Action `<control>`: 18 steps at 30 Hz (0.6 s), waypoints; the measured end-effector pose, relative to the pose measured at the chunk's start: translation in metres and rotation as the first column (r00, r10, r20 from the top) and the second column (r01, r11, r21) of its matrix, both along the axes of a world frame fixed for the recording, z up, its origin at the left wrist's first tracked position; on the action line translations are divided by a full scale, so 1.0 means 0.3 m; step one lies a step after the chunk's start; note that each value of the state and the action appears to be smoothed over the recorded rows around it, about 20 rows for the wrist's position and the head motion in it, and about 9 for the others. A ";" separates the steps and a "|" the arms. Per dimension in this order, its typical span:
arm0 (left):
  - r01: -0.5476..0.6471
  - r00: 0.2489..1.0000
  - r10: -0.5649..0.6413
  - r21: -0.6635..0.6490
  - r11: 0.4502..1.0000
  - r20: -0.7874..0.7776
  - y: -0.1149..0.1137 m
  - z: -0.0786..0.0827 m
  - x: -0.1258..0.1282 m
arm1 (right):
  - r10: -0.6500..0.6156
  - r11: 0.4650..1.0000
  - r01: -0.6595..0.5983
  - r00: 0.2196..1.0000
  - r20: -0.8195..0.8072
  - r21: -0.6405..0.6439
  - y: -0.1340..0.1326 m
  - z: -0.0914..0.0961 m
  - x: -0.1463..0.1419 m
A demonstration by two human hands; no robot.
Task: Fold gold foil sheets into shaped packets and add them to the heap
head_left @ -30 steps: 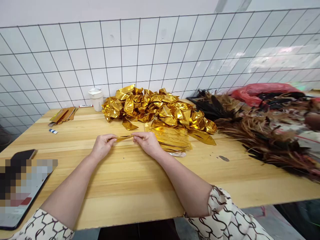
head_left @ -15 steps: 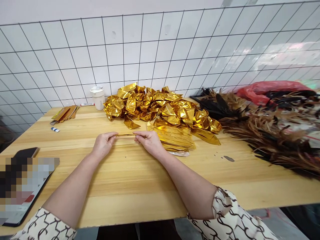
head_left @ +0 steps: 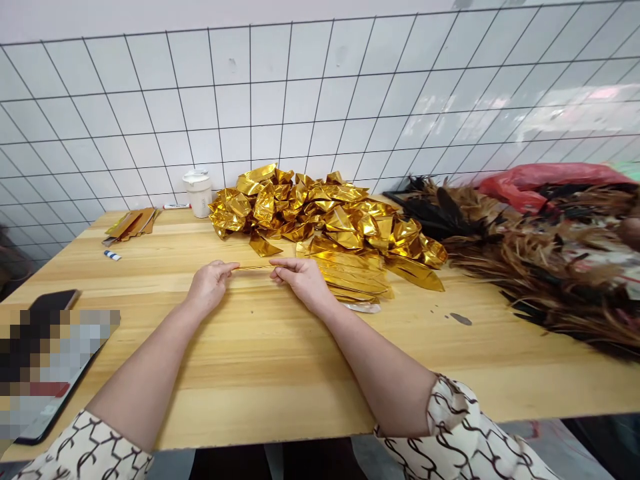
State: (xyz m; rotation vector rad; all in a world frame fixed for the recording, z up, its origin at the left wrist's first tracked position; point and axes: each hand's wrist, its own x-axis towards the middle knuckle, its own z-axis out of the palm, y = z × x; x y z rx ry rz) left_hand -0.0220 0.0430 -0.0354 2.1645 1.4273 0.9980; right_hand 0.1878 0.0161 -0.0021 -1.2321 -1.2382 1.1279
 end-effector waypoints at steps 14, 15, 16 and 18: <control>-0.036 0.983 0.043 -0.041 0.999 0.176 -0.005 0.011 0.020 | 0.041 0.997 -0.053 0.981 -0.190 -0.059 0.012 -0.028 -0.002; -0.034 0.981 0.044 -0.054 0.998 0.187 -0.007 0.013 0.022 | 0.040 0.997 -0.052 0.982 -0.184 -0.062 0.014 -0.030 -0.003; -0.034 0.979 0.047 -0.071 0.997 0.196 -0.009 0.016 0.024 | 0.039 0.997 -0.051 0.984 -0.176 -0.064 0.015 -0.032 -0.003; -0.035 0.974 0.057 -0.105 0.994 0.217 -0.013 0.020 0.027 | 0.037 0.997 -0.048 0.987 -0.156 -0.067 0.016 -0.034 -0.003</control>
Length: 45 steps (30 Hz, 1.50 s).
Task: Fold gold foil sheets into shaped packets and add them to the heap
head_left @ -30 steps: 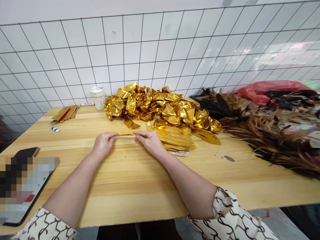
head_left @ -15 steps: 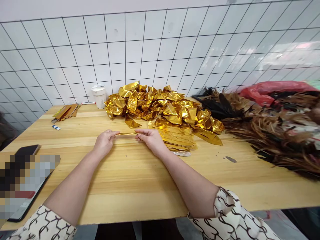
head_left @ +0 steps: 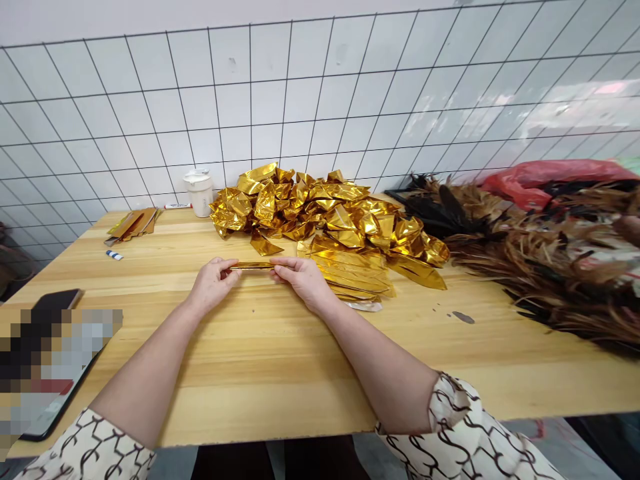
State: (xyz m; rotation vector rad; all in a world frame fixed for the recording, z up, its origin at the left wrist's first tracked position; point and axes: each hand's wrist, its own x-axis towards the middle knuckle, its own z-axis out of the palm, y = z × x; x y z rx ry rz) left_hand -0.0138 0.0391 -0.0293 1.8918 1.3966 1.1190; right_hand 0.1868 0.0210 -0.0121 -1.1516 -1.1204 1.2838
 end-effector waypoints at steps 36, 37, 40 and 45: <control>-0.035 0.987 0.059 -0.157 0.987 0.147 0.000 0.000 0.007 | -0.031 0.995 0.009 0.973 0.227 0.095 0.002 -0.008 -0.004; -0.035 0.987 0.061 -0.172 0.984 0.147 -0.001 0.001 0.007 | -0.033 0.995 0.010 0.972 0.232 0.099 0.002 -0.007 -0.004; -0.035 0.986 0.066 -0.193 0.981 0.154 -0.003 0.004 0.008 | -0.037 0.994 0.011 0.969 0.245 0.107 0.000 -0.004 -0.004; -0.012 0.978 0.051 -0.190 0.982 0.202 -0.001 0.009 0.004 | -0.038 0.992 0.001 0.957 0.286 0.129 0.002 -0.010 -0.002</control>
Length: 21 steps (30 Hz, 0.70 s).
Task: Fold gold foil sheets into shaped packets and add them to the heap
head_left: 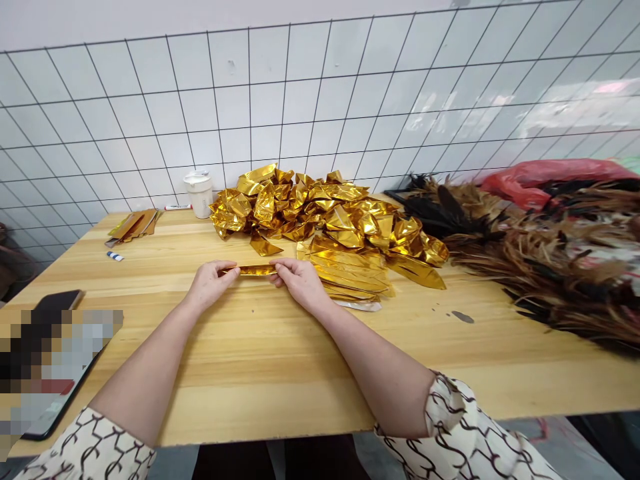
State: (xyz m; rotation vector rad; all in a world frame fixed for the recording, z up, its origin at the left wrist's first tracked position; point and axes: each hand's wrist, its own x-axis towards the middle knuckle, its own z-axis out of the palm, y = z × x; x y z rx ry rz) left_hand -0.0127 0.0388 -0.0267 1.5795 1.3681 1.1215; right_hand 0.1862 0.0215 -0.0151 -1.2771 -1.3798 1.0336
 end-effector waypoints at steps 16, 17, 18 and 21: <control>0.026 0.998 -0.024 0.041 0.999 -0.050 -0.010 0.020 0.010 | -0.044 0.985 -0.022 0.925 0.378 0.169 -0.001 -0.007 0.006; 0.032 0.998 -0.030 0.051 0.998 -0.056 -0.010 0.019 0.011 | -0.050 0.983 -0.026 0.913 0.404 0.182 -0.003 -0.006 0.006; 0.036 0.997 -0.032 0.064 0.997 -0.065 -0.010 0.019 0.011 | -0.056 0.980 -0.033 0.900 0.432 0.195 -0.006 -0.005 0.006; 0.038 0.993 -0.027 0.105 0.994 -0.111 -0.011 0.019 0.013 | -0.059 0.972 -0.065 0.862 0.503 0.225 -0.013 -0.003 0.005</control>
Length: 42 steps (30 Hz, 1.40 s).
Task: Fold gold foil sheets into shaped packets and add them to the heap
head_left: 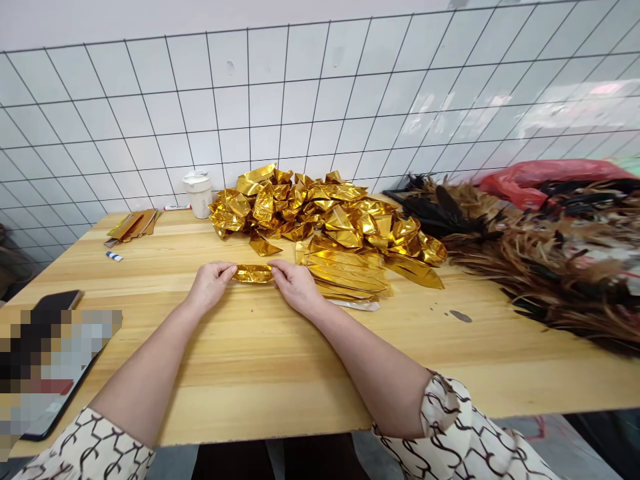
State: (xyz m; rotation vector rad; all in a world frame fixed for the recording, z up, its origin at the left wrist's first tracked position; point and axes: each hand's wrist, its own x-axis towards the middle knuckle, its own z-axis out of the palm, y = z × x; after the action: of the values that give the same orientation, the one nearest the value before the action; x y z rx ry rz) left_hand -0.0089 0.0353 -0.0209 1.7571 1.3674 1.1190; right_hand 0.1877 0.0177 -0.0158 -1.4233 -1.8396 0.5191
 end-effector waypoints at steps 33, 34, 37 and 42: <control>0.007 0.963 0.039 0.168 0.986 -0.267 -0.015 -0.001 0.020 | -0.074 0.997 0.066 0.977 0.199 0.046 -0.026 0.006 -0.029; 0.010 0.963 0.036 0.170 0.985 -0.267 -0.016 -0.001 0.021 | -0.071 0.997 0.062 0.980 0.187 0.055 -0.027 0.006 -0.030; 0.017 0.965 0.029 0.169 0.986 -0.262 -0.022 0.003 0.025 | -0.060 0.996 0.049 0.986 0.157 0.073 -0.029 0.007 -0.030; 0.014 0.969 0.027 0.164 0.986 -0.246 -0.023 0.006 0.027 | -0.053 0.997 0.045 0.989 0.141 0.065 -0.032 0.007 -0.030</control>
State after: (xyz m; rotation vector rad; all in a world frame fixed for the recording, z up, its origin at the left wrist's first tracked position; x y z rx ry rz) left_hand -0.0008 0.0285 -0.0190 2.0704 1.4613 1.0689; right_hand 0.1789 0.0081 -0.0136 -1.4933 -1.9100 0.3407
